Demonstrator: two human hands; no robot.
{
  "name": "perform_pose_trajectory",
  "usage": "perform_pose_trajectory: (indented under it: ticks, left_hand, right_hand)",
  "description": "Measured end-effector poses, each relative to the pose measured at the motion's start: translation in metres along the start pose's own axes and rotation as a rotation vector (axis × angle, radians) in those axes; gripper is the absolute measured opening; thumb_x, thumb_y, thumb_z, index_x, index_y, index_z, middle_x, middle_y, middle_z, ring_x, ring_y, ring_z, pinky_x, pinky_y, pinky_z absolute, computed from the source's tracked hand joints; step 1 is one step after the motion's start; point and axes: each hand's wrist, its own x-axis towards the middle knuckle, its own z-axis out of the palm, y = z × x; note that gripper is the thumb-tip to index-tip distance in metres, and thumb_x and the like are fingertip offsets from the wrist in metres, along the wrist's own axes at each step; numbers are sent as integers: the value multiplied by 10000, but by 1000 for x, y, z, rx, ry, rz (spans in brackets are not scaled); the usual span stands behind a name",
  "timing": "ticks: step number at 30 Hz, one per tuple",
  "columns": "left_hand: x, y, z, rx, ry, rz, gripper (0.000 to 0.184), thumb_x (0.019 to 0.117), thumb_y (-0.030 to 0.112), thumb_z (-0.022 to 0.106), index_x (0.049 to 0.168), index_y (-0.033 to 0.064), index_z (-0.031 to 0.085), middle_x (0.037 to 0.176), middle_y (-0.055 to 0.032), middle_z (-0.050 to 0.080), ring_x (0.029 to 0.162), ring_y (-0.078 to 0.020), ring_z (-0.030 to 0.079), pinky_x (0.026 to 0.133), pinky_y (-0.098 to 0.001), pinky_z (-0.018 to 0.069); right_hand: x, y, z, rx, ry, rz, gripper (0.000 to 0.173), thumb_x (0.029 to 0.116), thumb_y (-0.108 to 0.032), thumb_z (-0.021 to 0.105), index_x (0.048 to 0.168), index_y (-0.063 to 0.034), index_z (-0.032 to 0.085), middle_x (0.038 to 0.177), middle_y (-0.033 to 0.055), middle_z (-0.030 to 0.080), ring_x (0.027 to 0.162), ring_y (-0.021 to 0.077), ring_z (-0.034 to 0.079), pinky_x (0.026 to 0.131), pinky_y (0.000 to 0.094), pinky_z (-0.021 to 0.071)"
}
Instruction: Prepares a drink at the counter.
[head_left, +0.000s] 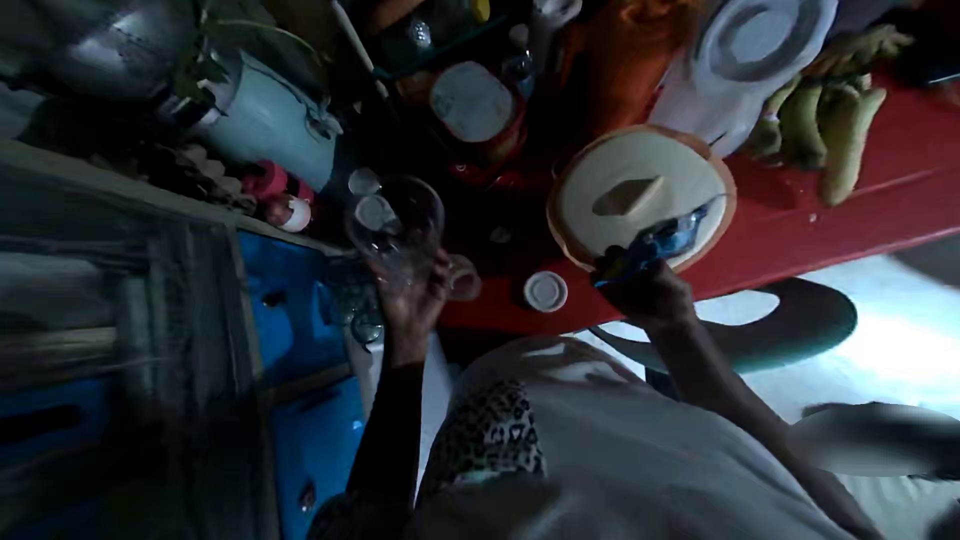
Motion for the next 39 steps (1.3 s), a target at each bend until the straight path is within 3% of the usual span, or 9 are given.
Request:
perform_pose_trajectory:
  ticks: [4, 8, 12, 19, 23, 27, 30, 35, 39]
  left_hand:
    - [-48, -35, -45, 123, 29, -97, 707, 626, 661, 828, 1135, 179, 737, 1072, -63, 764, 978, -214, 745, 867, -388, 619]
    - [-73, -61, -92, 181, 6, -227, 689, 734, 399, 884, 1303, 138, 596, 1194, -67, 719, 1113, -244, 694, 974, -494, 565]
    - [-65, -68, -78, 850, 168, -278, 660, 883, -40, 668, 1443, -116, 327, 1232, -111, 603, 1067, -52, 628, 916, -223, 547]
    - [-41, -89, -49, 1094, 38, -127, 425, 803, -48, 749, 1175, -157, 574, 1011, -199, 673, 863, -114, 657, 774, -216, 547]
    - [-29, -110, -84, 1362, 85, -247, 694, 882, 180, 779, 1382, -172, 450, 1286, -284, 615, 1190, -250, 630, 1042, -334, 498]
    - [-19, -107, -52, 1031, 379, -438, 415, 1043, -28, 469, 1432, -154, 397, 1402, -274, 515, 1228, -212, 546, 1059, -287, 423]
    - [-23, -99, -47, 1345, 55, -340, 424, 1053, 12, 466, 1398, -226, 396, 1393, -375, 500, 1291, -317, 545, 1097, -285, 411]
    - [-11, -125, -89, 1499, 25, -191, 695, 918, 236, 745, 1409, -160, 453, 1394, -338, 530, 1340, -390, 512, 1151, -421, 393]
    - [-34, -97, -103, 1606, -114, -293, 653, 977, 258, 674, 1466, -108, 441, 1484, -322, 465, 1397, -419, 456, 1172, -489, 357]
  right_hand:
    - [-18, 9, -11, -39, 36, 51, 271, 826, -393, 808, 1067, -274, 777, 1028, -59, 765, 953, 68, 716, 889, 289, 593]
    - [-20, 18, -6, -72, 62, 148, 214, 824, -315, 818, 1025, -245, 795, 1010, -39, 775, 943, 79, 724, 896, 300, 599]
    - [-17, 31, -5, -150, 59, 209, 176, 863, -314, 790, 1028, -253, 797, 997, -59, 768, 932, 58, 709, 887, 295, 591]
    - [-17, 30, 0, -384, 259, 258, 205, 884, -31, 677, 941, -196, 786, 885, -73, 765, 786, 13, 690, 754, 210, 579]
    - [-20, 35, 7, -532, 357, 251, 249, 896, 52, 601, 904, -159, 734, 827, -109, 742, 737, -11, 670, 724, 188, 570]
    - [-17, 47, 20, -717, 397, 248, 144, 896, 57, 659, 972, -59, 696, 819, -109, 730, 741, -34, 671, 736, 171, 574]
    - [-13, 55, 25, -1021, 348, 265, 188, 896, -42, 725, 1031, 80, 676, 836, -14, 696, 743, -35, 634, 738, 164, 547]
    - [-1, 47, 39, -1384, 198, 268, 274, 940, -185, 720, 1057, 62, 724, 979, 189, 713, 872, 221, 687, 837, 410, 566]
    - [11, 39, 48, -1585, 39, 191, 265, 943, -194, 708, 1016, 59, 740, 935, 219, 701, 877, 359, 683, 826, 555, 548]
